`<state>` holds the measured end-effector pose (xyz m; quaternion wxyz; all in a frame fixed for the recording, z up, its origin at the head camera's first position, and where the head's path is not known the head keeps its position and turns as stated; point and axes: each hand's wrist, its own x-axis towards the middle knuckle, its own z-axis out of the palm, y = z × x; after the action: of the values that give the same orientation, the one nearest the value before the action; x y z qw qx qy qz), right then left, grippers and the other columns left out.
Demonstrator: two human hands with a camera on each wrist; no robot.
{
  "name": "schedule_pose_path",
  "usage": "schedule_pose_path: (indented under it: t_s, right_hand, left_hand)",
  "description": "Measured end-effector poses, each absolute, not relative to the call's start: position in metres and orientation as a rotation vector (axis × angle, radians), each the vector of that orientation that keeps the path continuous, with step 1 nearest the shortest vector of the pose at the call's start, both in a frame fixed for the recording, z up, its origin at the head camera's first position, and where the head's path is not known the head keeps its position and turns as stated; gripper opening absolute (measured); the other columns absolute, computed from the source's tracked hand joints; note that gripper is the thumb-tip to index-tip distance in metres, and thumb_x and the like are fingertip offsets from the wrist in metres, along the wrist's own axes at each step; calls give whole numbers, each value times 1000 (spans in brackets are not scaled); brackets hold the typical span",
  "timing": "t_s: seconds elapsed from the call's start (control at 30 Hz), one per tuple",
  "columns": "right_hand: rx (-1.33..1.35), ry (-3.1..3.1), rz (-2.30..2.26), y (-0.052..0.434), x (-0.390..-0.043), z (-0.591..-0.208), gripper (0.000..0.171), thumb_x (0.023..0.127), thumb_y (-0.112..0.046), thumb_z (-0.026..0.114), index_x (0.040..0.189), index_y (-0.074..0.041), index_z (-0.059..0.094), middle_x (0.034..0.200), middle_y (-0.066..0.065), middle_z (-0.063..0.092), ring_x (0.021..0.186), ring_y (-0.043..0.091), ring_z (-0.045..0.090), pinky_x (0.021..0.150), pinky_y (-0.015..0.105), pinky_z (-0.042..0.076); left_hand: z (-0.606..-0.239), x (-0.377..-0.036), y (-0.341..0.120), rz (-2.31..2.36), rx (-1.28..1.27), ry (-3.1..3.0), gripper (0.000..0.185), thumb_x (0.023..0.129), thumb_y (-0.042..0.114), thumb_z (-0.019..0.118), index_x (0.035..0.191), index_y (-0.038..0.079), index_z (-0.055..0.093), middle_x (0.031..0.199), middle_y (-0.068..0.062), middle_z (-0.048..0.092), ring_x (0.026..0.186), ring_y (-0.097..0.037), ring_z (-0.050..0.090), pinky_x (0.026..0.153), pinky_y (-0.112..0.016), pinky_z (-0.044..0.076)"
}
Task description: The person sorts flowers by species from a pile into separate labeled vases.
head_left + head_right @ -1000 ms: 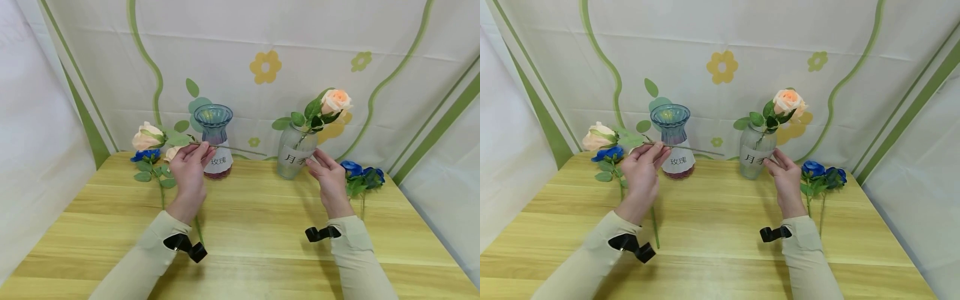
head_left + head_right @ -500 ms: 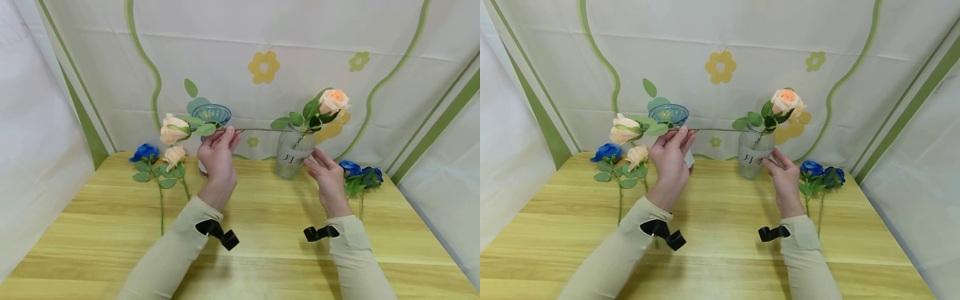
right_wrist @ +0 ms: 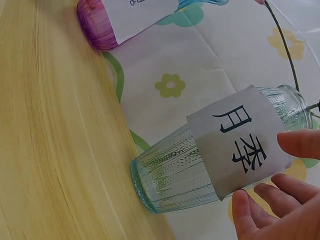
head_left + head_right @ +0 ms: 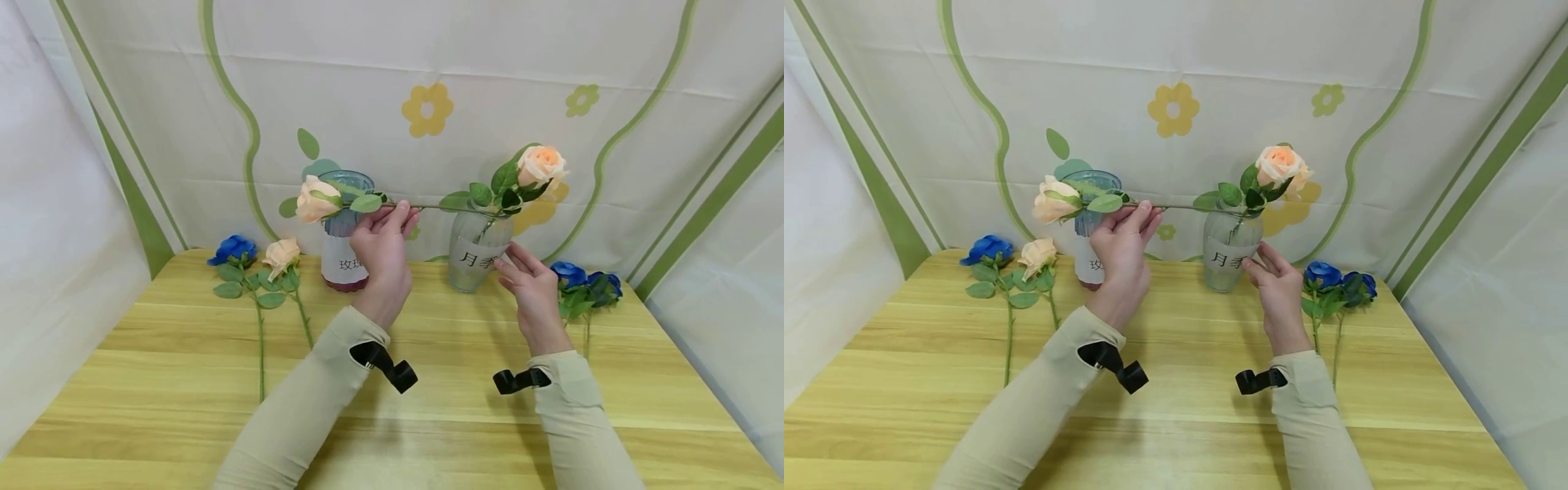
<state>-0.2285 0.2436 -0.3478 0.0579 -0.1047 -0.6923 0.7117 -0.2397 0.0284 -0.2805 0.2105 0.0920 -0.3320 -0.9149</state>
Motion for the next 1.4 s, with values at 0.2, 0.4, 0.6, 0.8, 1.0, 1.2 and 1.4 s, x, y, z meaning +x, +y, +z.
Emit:
schedule_pose_path:
  t_s: [0.2,0.4,0.6,0.8,1.0,1.2,1.4]
  right_hand:
    - [-325,-2101,2149,243,-228,-348,67,104,-23,70,164,-21,41,172,0,38,153,16,48,112,30,50]
    - [-315,-2074,2162,243,-229,-347,66,103,-21,70,163,-20,43,172,2,39,152,17,49,93,17,54]
    - [-317,-2092,2162,245,-229,-348,66,104,-22,69,164,-21,42,172,0,39,152,17,49,95,18,54]
    - [-313,-2085,2178,246,-229,-348,65,104,-22,69,164,-21,42,172,0,39,152,17,49,96,19,54]
    - [-304,-2089,2179,245,-229,-349,66,105,-21,68,164,-21,41,172,1,38,153,17,47,98,20,54]
    - [-308,-2089,2174,243,-230,-348,66,104,-21,69,164,-20,42,172,1,39,153,18,47,94,18,54]
    - [-320,-2089,2176,242,-229,-347,65,104,-21,69,164,-20,42,172,0,39,152,17,48,96,18,54]
  left_hand:
    - [-279,-245,40,-2541,236,-940,23,87,-11,80,86,5,63,80,-9,74,72,-17,77,80,-34,67]
    - [-276,-254,52,-2512,271,-1002,23,86,-9,81,86,6,64,80,-7,73,72,-16,77,80,-35,67]
    - [-275,-265,65,-2470,302,-1084,16,87,-6,82,89,3,70,80,-5,74,72,-15,76,83,-37,67]
    - [-273,-277,71,-2448,301,-1108,14,89,-3,82,100,-4,74,82,-4,74,72,-13,74,82,-34,66]
    - [-274,-286,75,-2487,327,-1067,15,87,-4,83,100,-4,76,81,-4,74,71,-12,74,78,-30,66]
    - [-273,-295,81,-2481,369,-1052,10,87,-2,85,88,3,76,83,-6,76,71,-12,74,76,-28,65]
    - [-271,-303,88,-2480,398,-1086,8,87,-1,85,92,3,80,86,-7,79,73,-11,74,77,-27,65]
